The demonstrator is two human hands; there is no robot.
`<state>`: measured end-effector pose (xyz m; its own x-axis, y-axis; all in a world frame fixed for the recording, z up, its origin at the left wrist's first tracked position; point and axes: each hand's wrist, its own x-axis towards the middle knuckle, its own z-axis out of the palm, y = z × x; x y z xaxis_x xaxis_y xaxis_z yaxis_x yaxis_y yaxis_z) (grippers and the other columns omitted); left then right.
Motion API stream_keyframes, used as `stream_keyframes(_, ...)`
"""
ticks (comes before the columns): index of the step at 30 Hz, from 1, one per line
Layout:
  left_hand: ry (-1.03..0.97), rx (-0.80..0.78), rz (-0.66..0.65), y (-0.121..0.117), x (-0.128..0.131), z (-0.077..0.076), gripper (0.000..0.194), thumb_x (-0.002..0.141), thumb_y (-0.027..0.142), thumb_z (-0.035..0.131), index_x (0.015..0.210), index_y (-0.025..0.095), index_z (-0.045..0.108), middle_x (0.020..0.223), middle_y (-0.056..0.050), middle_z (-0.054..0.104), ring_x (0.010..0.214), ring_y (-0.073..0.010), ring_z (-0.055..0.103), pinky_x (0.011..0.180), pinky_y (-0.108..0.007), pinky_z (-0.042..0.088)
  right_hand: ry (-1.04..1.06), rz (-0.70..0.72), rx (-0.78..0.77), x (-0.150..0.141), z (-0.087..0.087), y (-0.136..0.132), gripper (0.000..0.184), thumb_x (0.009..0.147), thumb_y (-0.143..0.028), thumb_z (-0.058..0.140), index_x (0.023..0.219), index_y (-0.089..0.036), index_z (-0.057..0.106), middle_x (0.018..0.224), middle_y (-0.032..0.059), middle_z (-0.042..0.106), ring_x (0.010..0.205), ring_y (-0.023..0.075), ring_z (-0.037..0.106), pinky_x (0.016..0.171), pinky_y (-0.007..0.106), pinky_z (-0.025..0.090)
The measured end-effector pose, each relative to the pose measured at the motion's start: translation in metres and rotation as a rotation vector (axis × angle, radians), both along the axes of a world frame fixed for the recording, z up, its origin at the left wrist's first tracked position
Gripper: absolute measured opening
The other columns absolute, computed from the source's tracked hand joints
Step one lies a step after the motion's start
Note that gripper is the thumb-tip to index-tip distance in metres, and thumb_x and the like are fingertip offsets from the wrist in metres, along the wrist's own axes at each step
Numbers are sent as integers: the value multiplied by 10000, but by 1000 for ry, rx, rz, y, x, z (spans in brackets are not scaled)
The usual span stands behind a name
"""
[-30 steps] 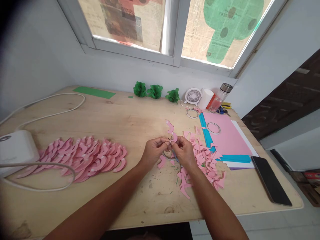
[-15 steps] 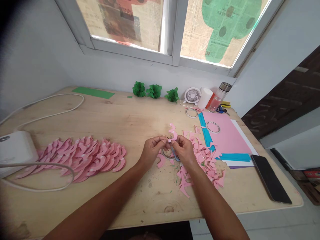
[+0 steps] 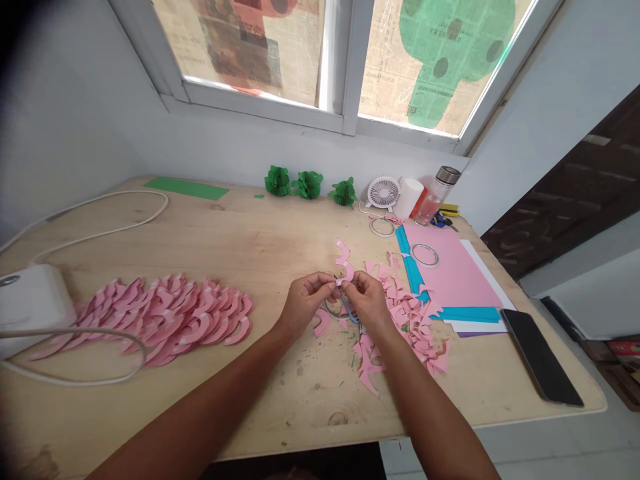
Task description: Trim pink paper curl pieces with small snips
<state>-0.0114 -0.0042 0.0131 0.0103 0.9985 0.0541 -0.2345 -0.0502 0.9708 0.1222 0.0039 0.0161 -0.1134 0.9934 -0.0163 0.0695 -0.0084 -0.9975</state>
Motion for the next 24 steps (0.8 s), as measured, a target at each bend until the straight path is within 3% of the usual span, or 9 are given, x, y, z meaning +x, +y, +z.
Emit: stream_keyframes(24,67,22,18,-1,1,-2,74,671,186,578,638,129,614,552,-4,613,535,-110,565,554,-219,454,-52,5,41,1,-1,-1,274,722,-439,600,690,-181,516,538,-49,472,414,79,389,373,205,300)
